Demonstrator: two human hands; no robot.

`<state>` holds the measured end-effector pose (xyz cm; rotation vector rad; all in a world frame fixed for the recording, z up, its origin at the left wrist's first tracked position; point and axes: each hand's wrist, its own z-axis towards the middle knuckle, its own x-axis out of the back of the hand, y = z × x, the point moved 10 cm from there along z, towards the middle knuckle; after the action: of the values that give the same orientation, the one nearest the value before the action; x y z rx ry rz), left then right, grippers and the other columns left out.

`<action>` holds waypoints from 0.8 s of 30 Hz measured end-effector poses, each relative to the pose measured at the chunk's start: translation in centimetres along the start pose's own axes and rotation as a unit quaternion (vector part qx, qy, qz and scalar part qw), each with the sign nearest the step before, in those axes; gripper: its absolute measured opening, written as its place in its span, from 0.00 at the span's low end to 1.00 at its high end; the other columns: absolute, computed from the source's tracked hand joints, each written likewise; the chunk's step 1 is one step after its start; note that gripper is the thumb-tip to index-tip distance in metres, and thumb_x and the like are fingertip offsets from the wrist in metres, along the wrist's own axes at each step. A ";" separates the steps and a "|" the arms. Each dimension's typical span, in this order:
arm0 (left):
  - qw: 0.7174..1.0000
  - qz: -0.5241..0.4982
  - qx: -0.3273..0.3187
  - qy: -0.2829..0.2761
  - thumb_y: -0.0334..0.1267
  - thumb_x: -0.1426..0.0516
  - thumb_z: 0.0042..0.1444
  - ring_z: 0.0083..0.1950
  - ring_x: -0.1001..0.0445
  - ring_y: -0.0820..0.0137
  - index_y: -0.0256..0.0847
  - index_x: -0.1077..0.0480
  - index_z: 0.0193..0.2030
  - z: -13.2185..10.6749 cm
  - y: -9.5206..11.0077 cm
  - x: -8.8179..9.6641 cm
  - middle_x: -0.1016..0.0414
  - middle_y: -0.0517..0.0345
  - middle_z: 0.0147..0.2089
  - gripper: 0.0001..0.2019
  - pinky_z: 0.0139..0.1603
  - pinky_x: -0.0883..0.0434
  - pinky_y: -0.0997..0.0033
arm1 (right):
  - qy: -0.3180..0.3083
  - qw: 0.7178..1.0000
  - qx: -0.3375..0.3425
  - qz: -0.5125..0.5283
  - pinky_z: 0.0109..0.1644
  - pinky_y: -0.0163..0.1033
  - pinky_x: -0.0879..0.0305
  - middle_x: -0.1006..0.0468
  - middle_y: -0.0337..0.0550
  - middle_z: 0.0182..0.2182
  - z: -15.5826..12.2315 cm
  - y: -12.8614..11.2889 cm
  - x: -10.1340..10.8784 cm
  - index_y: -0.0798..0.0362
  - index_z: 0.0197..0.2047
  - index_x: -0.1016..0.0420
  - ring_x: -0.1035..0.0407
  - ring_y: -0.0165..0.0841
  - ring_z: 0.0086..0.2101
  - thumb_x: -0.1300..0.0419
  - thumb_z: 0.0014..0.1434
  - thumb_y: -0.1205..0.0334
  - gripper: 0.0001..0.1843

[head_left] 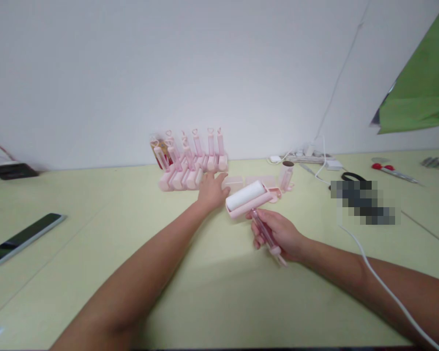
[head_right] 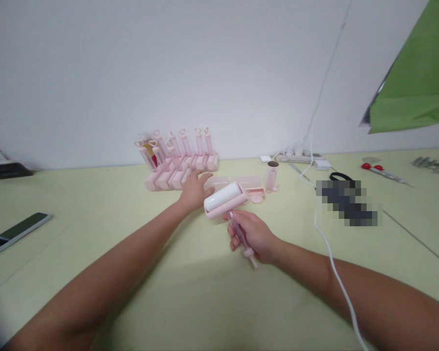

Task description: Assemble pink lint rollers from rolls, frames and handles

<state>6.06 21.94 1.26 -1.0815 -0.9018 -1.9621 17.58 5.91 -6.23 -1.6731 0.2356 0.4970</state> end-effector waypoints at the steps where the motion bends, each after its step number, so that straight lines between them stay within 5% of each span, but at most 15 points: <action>1: 1.000 -0.003 0.005 -0.016 0.44 0.40 0.55 0.66 0.42 0.48 0.47 0.36 0.65 0.6 -0.4 -0.6 0.43 0.44 0.68 0.30 0.64 0.42 0.46 | -0.011 1.000 -0.013 -0.013 0.25 0.38 0.30 0.28 0.35 0.22 0.0 0.3 -0.2 0.54 0.44 0.27 0.36 0.26 0.17 0.42 0.63 0.48 0.17; 6: 0.995 -0.061 0.008 -0.073 0.41 0.42 0.57 0.62 0.35 0.54 0.44 0.37 0.66 0.9 -1.8 -2.3 0.37 0.44 0.64 0.29 0.65 0.40 0.53 | -0.030 0.997 -0.055 -0.052 0.20 0.35 0.32 0.26 0.35 0.22 0.0 1.2 -0.4 0.55 0.47 0.28 0.36 0.26 0.15 0.42 0.62 0.47 0.20; 12: 0.982 -0.171 0.019 -0.073 0.48 0.50 0.65 0.52 0.28 0.61 0.36 0.38 0.66 -3.0 -2.2 -0.2 0.28 0.44 0.56 0.27 0.55 0.33 0.61 | -0.027 0.996 -0.065 -0.055 0.20 0.36 0.30 0.26 0.35 0.21 0.2 1.1 -0.7 0.55 0.44 0.28 0.37 0.26 0.14 0.42 0.61 0.47 0.19; 15: 0.895 -0.418 0.044 -0.151 0.53 0.49 0.64 0.45 0.27 0.65 0.39 0.37 0.65 -6.1 -1.3 0.3 0.25 0.49 0.51 0.28 0.48 0.31 0.65 | -0.038 0.995 -0.065 -0.061 0.21 0.35 0.30 0.27 0.35 0.20 0.2 1.2 -0.8 0.55 0.43 0.28 0.37 0.26 0.14 0.41 0.60 0.46 0.20; 18: 0.840 -0.507 0.055 -0.184 0.53 0.46 0.62 0.48 0.28 0.65 0.40 0.36 0.65 -8.4 -0.4 1.4 0.25 0.49 0.52 0.29 0.51 0.33 0.66 | -0.055 0.994 -0.064 -0.069 0.22 0.36 0.30 0.27 0.35 0.20 0.1 1.5 -1.0 0.55 0.43 0.27 0.36 0.26 0.15 0.42 0.60 0.45 0.20; 24: 0.820 -0.537 0.038 -0.195 0.54 0.42 0.59 0.53 0.29 0.62 0.38 0.34 0.63 -9.3 1.2 2.5 0.27 0.48 0.57 0.30 0.56 0.35 0.65 | -0.063 0.993 -0.064 -0.076 0.22 0.36 0.30 0.27 0.34 0.19 -0.2 1.4 -1.3 0.55 0.42 0.27 0.36 0.26 0.14 0.42 0.61 0.46 0.20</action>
<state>2.46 12.98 -0.03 -1.0249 -2.1509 -2.5383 15.82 5.31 -6.86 -1.7616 -0.0170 0.5101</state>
